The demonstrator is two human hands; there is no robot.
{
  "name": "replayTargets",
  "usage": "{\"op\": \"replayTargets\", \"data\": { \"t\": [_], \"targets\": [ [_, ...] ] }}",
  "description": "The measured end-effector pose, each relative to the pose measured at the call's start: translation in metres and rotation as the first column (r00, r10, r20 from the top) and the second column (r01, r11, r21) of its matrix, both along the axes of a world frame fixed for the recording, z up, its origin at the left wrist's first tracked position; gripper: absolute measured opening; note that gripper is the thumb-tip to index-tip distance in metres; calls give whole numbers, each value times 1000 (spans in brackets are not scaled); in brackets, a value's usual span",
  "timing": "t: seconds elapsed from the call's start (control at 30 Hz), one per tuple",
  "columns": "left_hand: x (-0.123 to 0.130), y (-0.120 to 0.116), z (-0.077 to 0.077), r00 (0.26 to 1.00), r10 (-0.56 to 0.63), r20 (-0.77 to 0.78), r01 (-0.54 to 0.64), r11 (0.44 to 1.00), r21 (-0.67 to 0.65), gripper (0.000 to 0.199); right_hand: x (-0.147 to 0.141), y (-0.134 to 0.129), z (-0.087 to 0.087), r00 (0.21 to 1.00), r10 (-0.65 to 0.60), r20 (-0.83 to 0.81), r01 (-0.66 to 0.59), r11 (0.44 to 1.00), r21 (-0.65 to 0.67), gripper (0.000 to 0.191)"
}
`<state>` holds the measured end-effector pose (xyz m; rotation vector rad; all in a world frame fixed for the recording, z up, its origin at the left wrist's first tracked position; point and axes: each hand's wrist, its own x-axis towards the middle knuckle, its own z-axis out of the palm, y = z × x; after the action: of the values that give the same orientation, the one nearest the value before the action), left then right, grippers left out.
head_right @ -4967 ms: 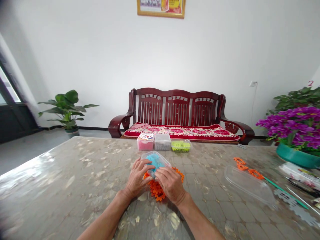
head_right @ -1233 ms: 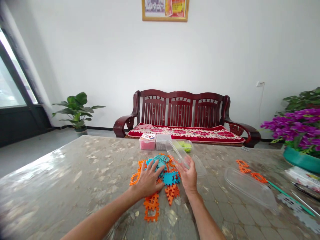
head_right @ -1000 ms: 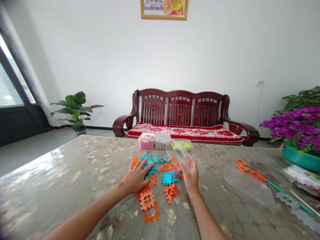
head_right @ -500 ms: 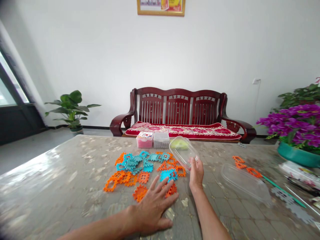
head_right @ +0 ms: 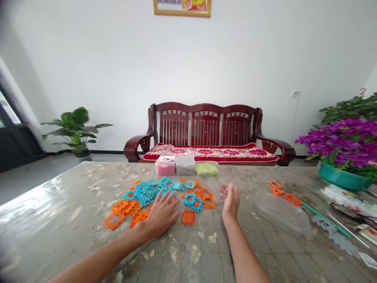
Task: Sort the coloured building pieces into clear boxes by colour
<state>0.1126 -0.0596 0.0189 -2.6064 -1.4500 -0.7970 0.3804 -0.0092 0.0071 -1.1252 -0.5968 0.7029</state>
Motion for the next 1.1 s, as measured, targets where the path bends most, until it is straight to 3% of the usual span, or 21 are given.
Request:
{"op": "replayTargets", "data": {
  "t": [0.07,0.17,0.3,0.4,0.57,0.8,0.87,0.97,1.03,1.1],
  "targets": [
    [26,5,5,991,-109,-72,107,994,-23,33,3,0,2,999,-6,-35,5,1000,-8,59],
    [68,16,8,939,-295,-179,286,955,-74,53,5,-1,3,999,4,-47,-5,1000,-19,63],
    [93,28,1,917,-333,-221,313,942,-121,58,4,-6,1,999,48,-9,-48,998,-51,69],
    [80,34,-5,933,-276,-229,255,960,-121,57,0,-8,-1,991,128,43,-122,985,-124,70],
    [32,44,-8,939,-172,-296,161,985,-64,46,-4,-10,0,941,251,228,-199,953,-228,65],
    [-28,57,-5,950,-81,-300,62,996,-71,38,-4,-15,4,758,405,511,-292,912,-289,51],
    [-37,56,-3,967,-51,-248,40,998,-52,35,0,-15,5,709,367,602,-233,928,-292,49],
    [-35,50,1,997,-11,-72,8,999,-39,36,13,-13,6,609,211,765,-3,964,-264,39],
    [-26,44,1,995,-23,96,32,995,-91,37,25,-12,3,475,139,869,156,958,-239,29],
    [-11,39,0,964,-15,265,67,980,-187,40,33,-11,-2,326,140,935,218,951,-219,24]
  ]
}}
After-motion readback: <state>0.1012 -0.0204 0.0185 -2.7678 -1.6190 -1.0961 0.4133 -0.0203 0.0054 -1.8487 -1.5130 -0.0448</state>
